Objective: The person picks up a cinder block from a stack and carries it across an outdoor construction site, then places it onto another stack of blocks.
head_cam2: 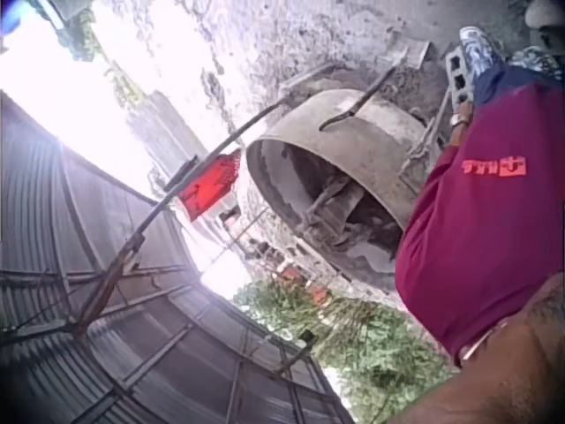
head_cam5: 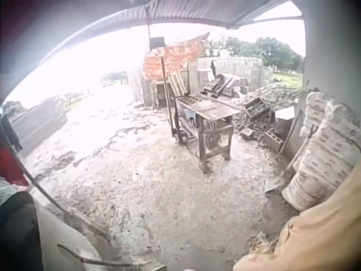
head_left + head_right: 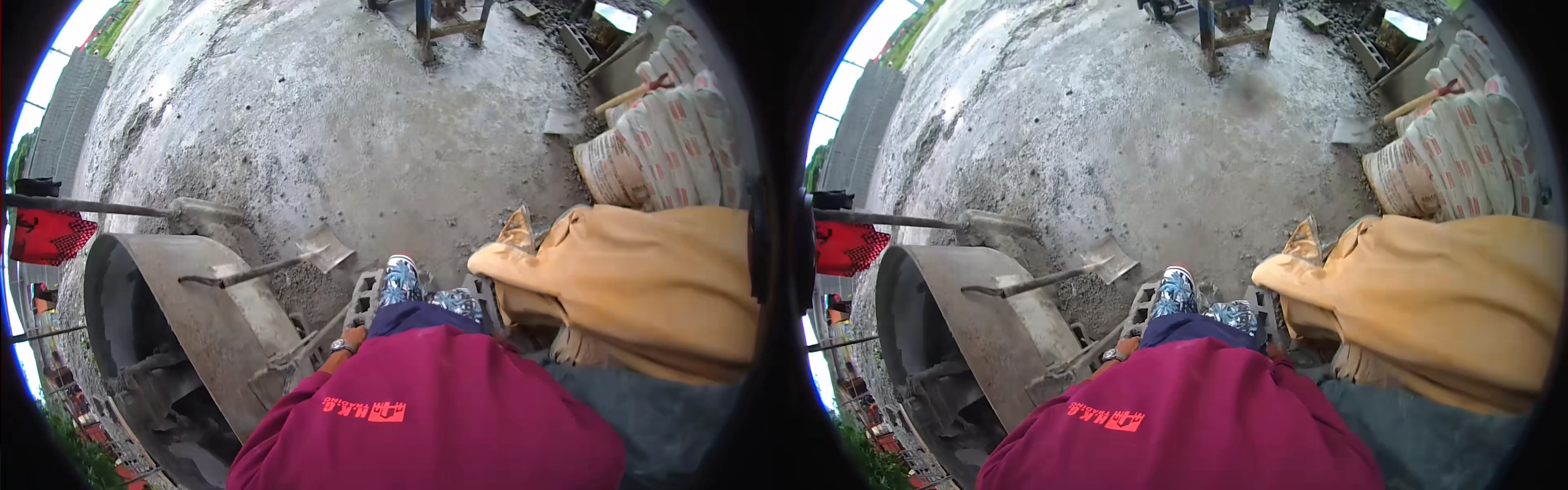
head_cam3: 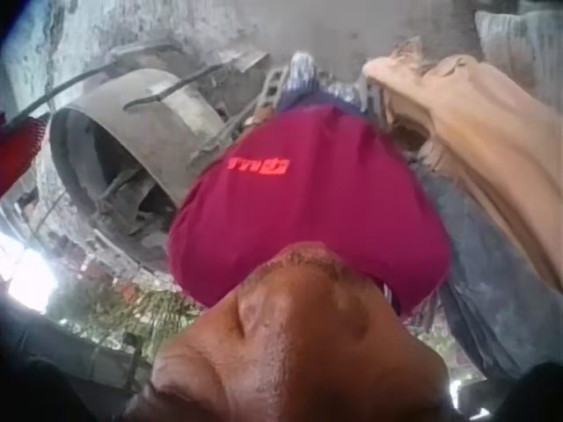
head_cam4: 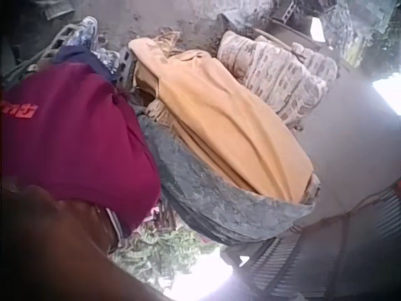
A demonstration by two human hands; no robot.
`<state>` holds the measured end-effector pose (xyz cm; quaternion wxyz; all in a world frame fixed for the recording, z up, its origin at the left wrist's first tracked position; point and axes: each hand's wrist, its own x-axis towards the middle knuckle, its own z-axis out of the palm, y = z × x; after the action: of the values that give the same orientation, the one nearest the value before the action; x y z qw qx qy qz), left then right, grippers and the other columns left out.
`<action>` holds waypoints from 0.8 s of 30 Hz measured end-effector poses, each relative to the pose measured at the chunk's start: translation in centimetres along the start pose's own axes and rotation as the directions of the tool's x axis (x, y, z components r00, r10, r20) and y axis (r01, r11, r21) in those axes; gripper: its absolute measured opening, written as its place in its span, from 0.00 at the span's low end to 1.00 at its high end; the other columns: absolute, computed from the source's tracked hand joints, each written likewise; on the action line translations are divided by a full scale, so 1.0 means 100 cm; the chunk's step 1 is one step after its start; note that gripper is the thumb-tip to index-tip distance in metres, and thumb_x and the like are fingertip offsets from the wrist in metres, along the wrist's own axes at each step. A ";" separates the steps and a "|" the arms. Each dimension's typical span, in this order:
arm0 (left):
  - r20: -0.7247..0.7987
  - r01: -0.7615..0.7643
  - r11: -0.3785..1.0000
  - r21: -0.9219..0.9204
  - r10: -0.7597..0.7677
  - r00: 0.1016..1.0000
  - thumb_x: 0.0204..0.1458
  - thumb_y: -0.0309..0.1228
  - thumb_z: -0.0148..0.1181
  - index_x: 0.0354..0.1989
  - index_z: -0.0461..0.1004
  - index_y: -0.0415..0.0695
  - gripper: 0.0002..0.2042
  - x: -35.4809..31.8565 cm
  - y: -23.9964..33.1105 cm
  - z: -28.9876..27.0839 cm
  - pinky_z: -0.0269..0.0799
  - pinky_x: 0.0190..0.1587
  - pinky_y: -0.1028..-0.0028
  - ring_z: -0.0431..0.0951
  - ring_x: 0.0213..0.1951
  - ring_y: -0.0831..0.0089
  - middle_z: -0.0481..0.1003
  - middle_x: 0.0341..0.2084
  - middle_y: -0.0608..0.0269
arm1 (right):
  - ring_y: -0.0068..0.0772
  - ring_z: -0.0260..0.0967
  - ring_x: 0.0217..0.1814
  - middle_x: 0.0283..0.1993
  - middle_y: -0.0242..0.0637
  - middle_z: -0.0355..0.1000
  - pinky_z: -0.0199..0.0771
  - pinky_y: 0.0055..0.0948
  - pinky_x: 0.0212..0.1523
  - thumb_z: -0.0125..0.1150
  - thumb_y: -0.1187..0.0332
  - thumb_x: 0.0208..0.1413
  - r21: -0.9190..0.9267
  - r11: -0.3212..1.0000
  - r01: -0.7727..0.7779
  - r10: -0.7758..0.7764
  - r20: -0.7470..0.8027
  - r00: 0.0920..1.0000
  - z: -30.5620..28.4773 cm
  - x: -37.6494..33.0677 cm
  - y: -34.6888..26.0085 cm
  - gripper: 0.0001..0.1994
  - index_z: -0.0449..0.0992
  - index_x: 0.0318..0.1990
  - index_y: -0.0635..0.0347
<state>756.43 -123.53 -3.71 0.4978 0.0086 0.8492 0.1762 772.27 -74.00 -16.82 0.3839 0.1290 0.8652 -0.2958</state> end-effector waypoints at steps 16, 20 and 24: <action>0.051 0.157 0.979 -0.133 -0.152 0.987 0.50 0.43 0.50 0.42 0.77 0.42 0.20 0.255 -0.026 -0.392 0.59 0.55 0.52 0.74 0.48 0.48 0.75 0.42 0.44 | 0.57 0.70 0.49 0.44 0.56 0.72 0.69 0.46 0.46 0.55 0.52 0.50 -0.183 0.983 -0.029 0.050 0.109 0.993 -0.353 0.367 -0.306 0.25 0.71 0.51 0.57; -0.024 0.208 0.970 -0.124 -0.212 0.977 0.40 0.48 0.59 0.38 0.78 0.39 0.24 0.292 -0.021 -0.507 0.58 0.57 0.56 0.74 0.48 0.50 0.75 0.41 0.43 | 0.57 0.70 0.46 0.40 0.57 0.73 0.70 0.47 0.42 0.55 0.51 0.50 -0.146 0.989 0.011 -0.007 0.031 1.000 -0.408 0.474 -0.394 0.23 0.74 0.44 0.61; -0.070 0.228 0.970 -0.083 -0.234 0.970 0.37 0.52 0.59 0.37 0.77 0.34 0.29 0.341 -0.029 -0.633 0.68 0.51 0.60 0.75 0.46 0.47 0.74 0.39 0.37 | 0.56 0.71 0.46 0.41 0.55 0.74 0.70 0.45 0.44 0.57 0.50 0.48 -0.257 0.966 0.031 -0.011 0.076 0.997 -0.449 0.590 -0.499 0.25 0.73 0.46 0.61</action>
<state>685.98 -138.21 -5.38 0.4810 -0.1160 0.8562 0.1487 683.73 -86.28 -16.11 0.4260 0.0577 0.8829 -0.1891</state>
